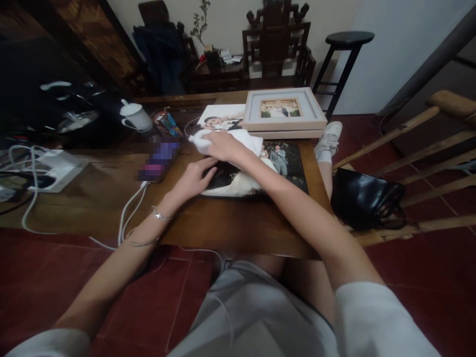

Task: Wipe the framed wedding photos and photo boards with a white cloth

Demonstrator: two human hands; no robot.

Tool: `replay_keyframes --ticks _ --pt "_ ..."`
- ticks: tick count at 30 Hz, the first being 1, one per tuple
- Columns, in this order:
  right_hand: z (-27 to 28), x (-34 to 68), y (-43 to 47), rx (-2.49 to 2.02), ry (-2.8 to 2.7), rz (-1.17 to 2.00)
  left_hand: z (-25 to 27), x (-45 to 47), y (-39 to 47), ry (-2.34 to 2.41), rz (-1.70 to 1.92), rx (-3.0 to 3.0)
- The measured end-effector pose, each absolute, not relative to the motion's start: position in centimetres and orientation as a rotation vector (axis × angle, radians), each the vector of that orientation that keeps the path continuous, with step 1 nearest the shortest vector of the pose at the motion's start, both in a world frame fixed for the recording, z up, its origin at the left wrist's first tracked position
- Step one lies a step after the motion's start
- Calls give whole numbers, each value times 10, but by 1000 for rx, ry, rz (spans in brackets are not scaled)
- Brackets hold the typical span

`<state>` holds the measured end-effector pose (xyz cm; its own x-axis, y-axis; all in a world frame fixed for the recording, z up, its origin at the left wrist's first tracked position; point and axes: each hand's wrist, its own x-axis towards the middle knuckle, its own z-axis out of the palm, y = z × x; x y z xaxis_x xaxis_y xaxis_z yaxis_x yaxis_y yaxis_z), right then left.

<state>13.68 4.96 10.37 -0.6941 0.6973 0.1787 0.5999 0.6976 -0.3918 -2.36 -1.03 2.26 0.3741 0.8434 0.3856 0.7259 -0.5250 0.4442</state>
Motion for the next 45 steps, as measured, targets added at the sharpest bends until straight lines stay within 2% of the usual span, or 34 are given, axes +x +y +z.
replay_keyframes --ticks 6,17,28,32,39,45 --pt "98 207 35 -1138 -2502 415 20 -25 -9 1388 858 2422" --pt "76 316 5 -1346 -2611 54 19 -24 -9 1402 862 2442" --pt "48 330 -124 -877 -2586 243 22 -21 -12 1425 845 2437" --pt "47 337 -106 -889 -2565 229 22 -22 -11 1420 854 2437" --pt "68 337 -23 -1270 -2571 119 19 -24 -9 1396 875 2426" --pt "77 334 19 -1279 -2513 127 19 -25 -9 1389 873 2406"
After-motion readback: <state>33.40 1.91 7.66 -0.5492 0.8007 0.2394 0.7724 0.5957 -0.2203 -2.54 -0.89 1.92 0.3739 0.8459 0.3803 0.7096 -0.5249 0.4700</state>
